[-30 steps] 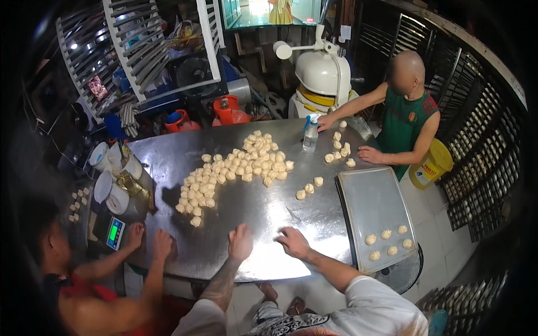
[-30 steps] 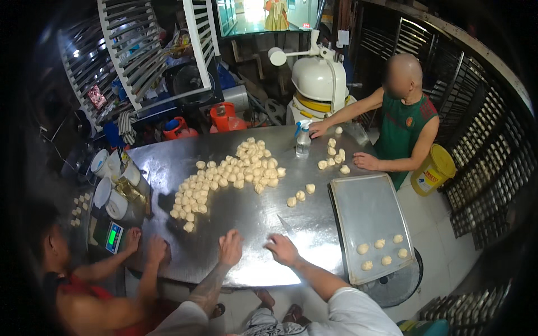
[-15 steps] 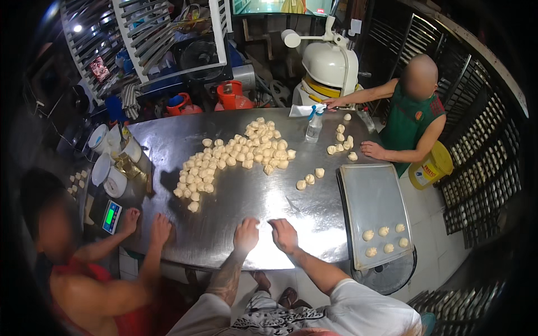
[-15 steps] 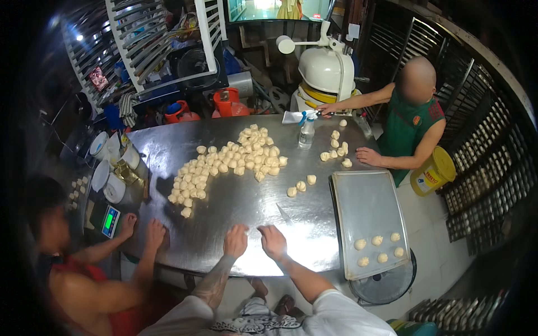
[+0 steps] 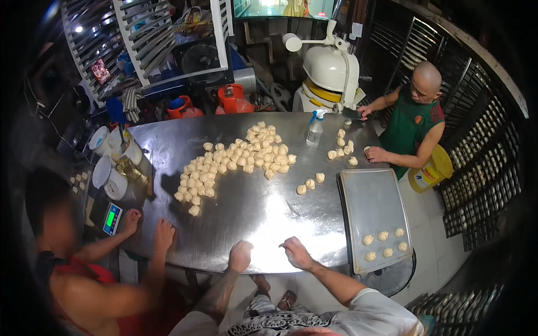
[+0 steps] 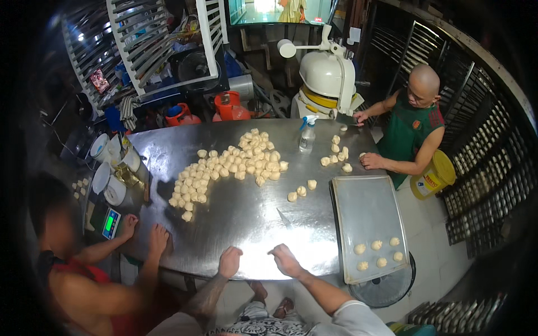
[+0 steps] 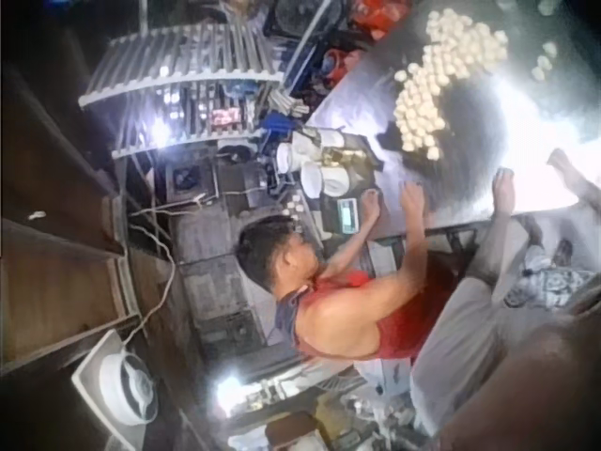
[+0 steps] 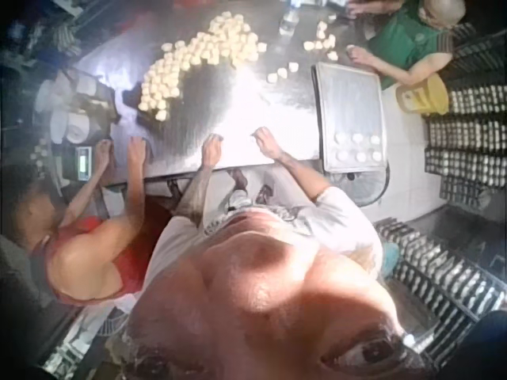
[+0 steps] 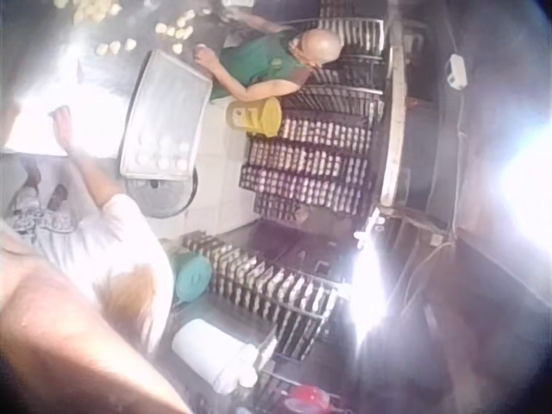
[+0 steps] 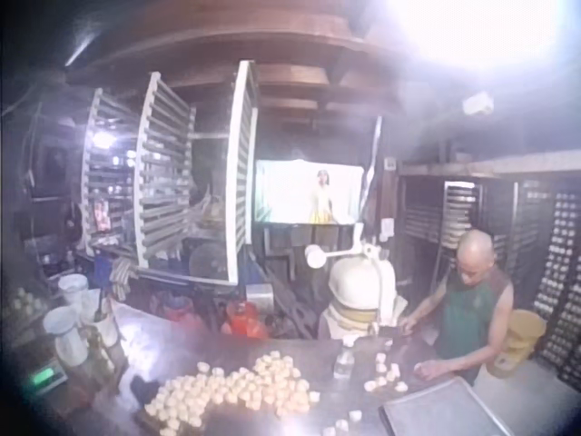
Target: The person prepares bread dough by rolling pieces into balls, slicing them with a knife, and placing them onto a metal tray.
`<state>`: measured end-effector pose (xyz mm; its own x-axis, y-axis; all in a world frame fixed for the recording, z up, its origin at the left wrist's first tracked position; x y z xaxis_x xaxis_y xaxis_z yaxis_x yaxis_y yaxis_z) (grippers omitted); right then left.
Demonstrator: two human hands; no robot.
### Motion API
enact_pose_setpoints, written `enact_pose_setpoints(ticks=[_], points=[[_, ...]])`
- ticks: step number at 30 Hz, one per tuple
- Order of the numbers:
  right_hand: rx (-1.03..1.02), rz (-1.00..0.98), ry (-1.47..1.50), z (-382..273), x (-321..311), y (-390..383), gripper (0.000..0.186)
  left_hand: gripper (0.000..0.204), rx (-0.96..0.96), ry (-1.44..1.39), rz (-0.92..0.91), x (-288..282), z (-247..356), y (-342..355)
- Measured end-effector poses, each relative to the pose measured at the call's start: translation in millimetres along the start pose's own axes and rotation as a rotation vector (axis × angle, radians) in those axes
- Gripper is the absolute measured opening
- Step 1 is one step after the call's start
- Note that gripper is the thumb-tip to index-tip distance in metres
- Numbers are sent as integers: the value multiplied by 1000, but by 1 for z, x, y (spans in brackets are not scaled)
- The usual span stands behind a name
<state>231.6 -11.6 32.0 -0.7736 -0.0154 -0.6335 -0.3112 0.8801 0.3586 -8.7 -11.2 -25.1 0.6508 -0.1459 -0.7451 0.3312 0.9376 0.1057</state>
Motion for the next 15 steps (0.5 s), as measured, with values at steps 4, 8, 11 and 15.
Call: enact_pose_setpoints(ticks=[4,8,11,15], points=[[-69,-274,-80,15,0,13,22,18,189,212,142,-36,41,53],[36,26,-151,-10,21,31,23,18,18,179,193,-23,52,82],[34,-49,-9,-1,14,-7,25,19,16,-96,143,-6,8,18],[-72,-253,-93,24,-5,-1,25,20,-12,109,-30,-21,15,40]])
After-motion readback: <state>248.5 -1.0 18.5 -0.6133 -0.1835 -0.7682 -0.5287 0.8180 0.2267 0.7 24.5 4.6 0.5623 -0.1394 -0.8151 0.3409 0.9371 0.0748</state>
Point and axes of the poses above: each hand's wrist, its own y-axis towards the middle knuckle, its own x-axis out of the palm, z = x × y, the point moved 10 cm from there along y, towards the middle knuckle, and after that the axes turned 6 degrees about -z, right-handed, at the moved point
